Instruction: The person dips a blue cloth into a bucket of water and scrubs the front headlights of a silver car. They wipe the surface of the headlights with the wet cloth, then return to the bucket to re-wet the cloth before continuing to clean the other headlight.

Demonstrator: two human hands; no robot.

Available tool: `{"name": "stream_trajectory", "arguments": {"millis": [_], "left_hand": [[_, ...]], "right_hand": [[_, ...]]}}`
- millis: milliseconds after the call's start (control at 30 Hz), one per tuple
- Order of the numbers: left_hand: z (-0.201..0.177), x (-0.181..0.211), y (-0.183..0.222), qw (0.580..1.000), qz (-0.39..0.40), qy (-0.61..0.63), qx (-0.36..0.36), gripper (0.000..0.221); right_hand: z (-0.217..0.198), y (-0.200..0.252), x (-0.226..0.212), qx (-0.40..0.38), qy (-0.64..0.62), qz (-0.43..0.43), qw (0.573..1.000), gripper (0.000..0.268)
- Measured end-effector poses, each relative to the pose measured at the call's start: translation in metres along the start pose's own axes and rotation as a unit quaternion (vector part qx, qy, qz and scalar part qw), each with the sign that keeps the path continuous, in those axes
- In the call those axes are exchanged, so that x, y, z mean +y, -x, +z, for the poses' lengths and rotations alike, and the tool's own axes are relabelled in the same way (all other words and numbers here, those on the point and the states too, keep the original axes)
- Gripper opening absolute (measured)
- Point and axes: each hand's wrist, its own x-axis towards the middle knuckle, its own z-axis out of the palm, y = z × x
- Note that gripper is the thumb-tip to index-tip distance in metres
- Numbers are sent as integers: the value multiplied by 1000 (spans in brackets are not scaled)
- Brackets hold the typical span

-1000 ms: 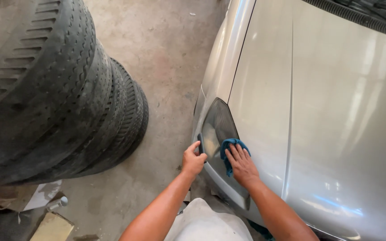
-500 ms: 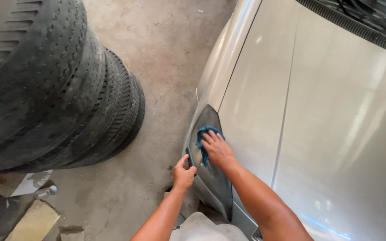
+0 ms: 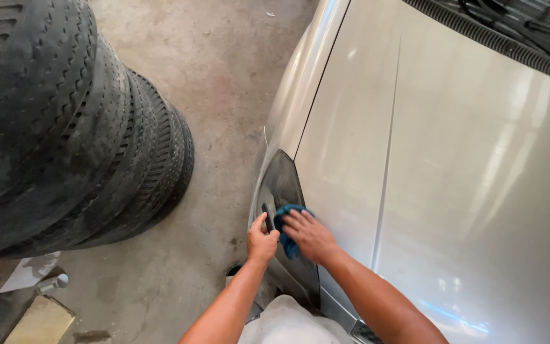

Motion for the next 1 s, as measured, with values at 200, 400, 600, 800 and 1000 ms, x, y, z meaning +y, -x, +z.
{"name": "stream_trajectory", "arguments": {"millis": [200, 400, 600, 800, 1000], "left_hand": [[-3, -13, 3, 999, 24, -47, 13, 69], [2, -18, -7, 999, 45, -12, 8, 70], [3, 11, -12, 998, 44, -43, -7, 70], [8, 20, -2, 996, 74, -58, -5, 70], [6, 31, -4, 993, 72, -91, -9, 68]], "right_hand": [[-2, -12, 0, 25, 14, 56, 998, 43], [9, 19, -8, -11, 33, -5, 999, 43], [-13, -1, 16, 19, 21, 20, 999, 44], [-38, -4, 10, 80, 23, 92, 992, 45], [-6, 15, 3, -16, 8, -41, 999, 46]]}}
